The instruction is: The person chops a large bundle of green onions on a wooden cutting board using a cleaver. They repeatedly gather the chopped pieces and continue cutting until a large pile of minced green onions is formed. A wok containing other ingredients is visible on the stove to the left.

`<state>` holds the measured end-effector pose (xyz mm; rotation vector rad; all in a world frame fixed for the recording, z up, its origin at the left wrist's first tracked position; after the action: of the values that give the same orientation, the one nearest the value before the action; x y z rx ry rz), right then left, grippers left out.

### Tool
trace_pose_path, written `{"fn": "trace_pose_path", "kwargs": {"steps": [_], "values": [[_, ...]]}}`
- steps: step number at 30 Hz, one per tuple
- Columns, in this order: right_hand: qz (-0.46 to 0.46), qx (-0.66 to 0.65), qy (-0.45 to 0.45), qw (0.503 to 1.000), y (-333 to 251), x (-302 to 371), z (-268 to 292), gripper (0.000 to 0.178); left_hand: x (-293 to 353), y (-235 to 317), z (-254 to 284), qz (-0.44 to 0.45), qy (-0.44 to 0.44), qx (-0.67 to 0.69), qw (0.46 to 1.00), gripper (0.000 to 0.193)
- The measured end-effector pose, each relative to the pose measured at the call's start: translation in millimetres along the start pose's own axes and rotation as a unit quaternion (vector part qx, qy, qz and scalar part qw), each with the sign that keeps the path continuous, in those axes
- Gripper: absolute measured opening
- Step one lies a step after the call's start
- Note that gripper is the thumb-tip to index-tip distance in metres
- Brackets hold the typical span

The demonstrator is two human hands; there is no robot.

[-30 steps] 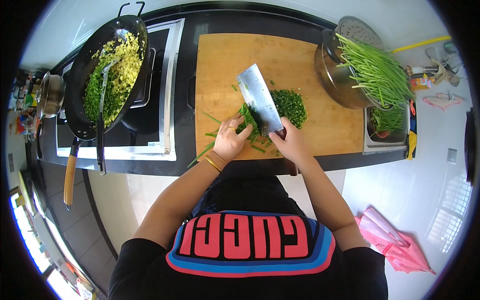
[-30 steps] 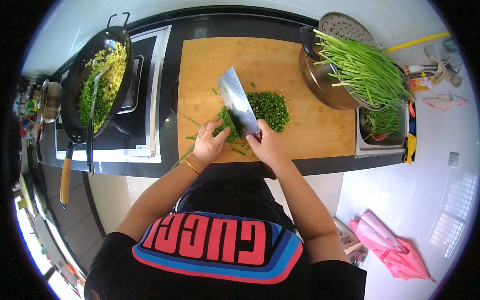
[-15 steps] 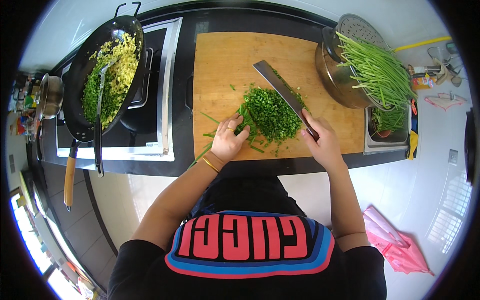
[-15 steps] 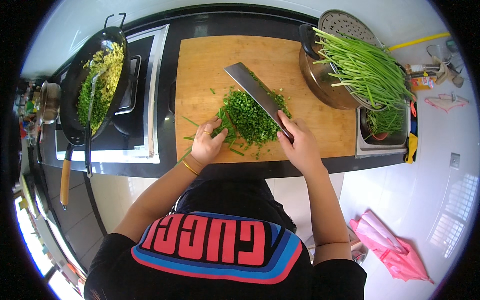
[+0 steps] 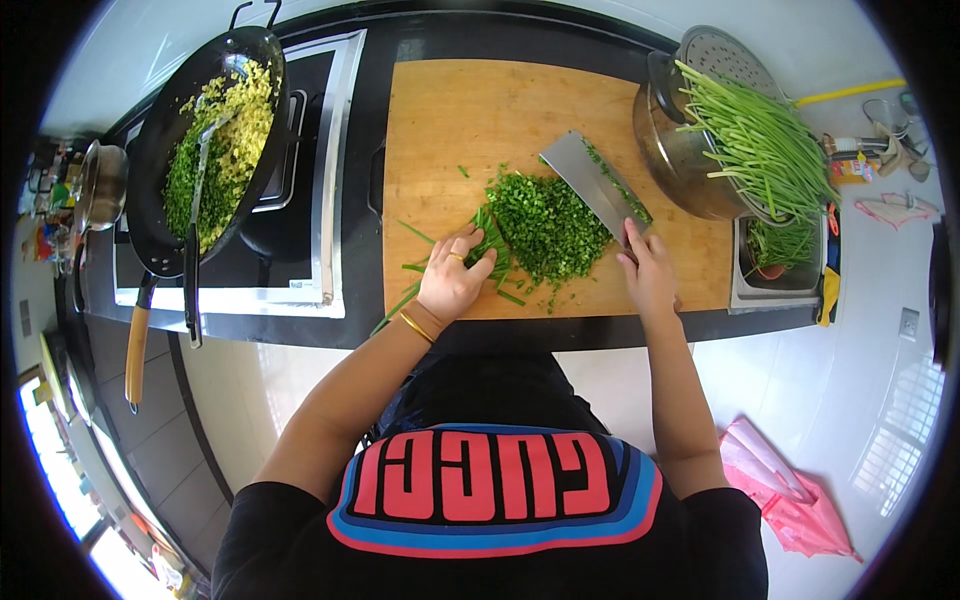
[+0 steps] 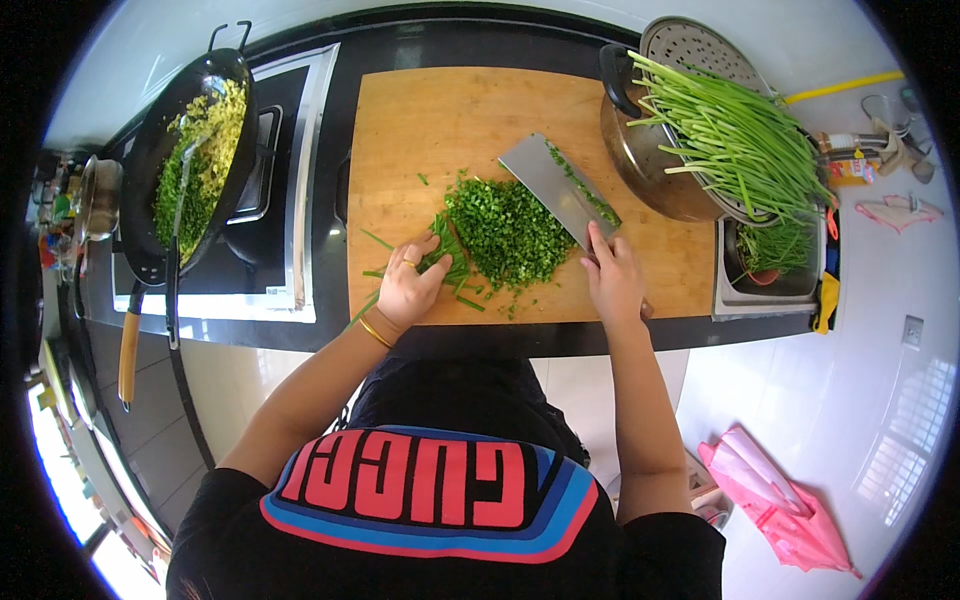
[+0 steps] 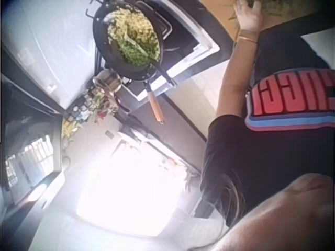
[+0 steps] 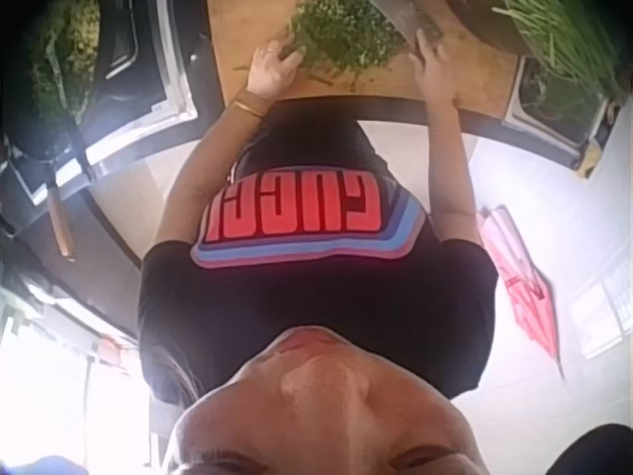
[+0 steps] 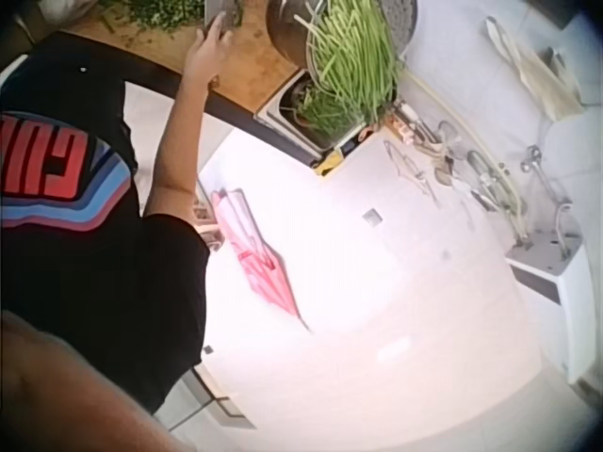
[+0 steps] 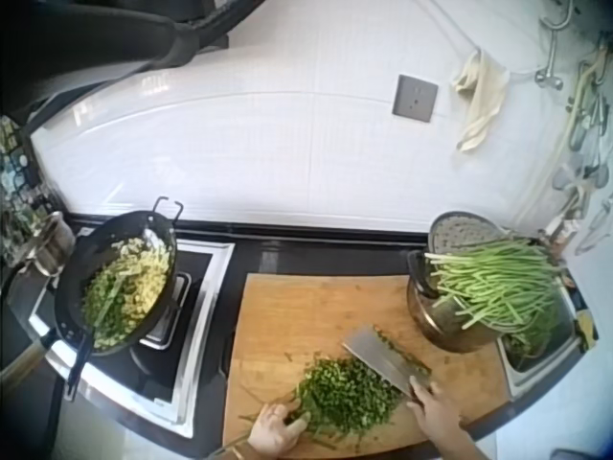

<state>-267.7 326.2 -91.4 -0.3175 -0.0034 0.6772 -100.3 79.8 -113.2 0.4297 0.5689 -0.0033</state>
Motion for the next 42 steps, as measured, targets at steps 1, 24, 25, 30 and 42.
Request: {"fn": "trace_pose_path", "kwargs": {"steps": [1, 24, 25, 30, 42], "values": [[0.000, 0.007, 0.000, 1.000, 2, 1, -5, 0.056, 0, 0, 0, 0.000, 0.000, 0.000, 1.000, 0.019], [0.067, -0.138, -0.085, 0.984, -151, -50, -45, 0.013, 6, -3, -5, 0.001, 0.021, 0.003, 1.000, 0.016], [0.065, -0.140, -0.087, 0.984, -150, -51, -48, 0.012, 6, -3, -5, 0.001, 0.023, 0.004, 1.000, 0.016], [0.078, -0.132, -0.036, 0.988, -144, -50, -48, 0.011, 2, -1, -1, -0.011, 0.006, 0.001, 1.000, 0.020], [-0.201, -0.207, 0.033, 0.957, -38, 64, 83, 0.009, 2, -2, 1, 0.002, 0.020, 0.019, 1.000, 0.018]]}}
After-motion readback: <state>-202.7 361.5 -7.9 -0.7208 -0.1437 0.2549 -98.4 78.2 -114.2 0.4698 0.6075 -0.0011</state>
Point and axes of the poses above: each hand's wrist, its own x-axis away from the middle knuckle, its own z-axis out of the back of the hand, y = z × x, the point moved 3 cm from there along -x, towards the middle knuckle
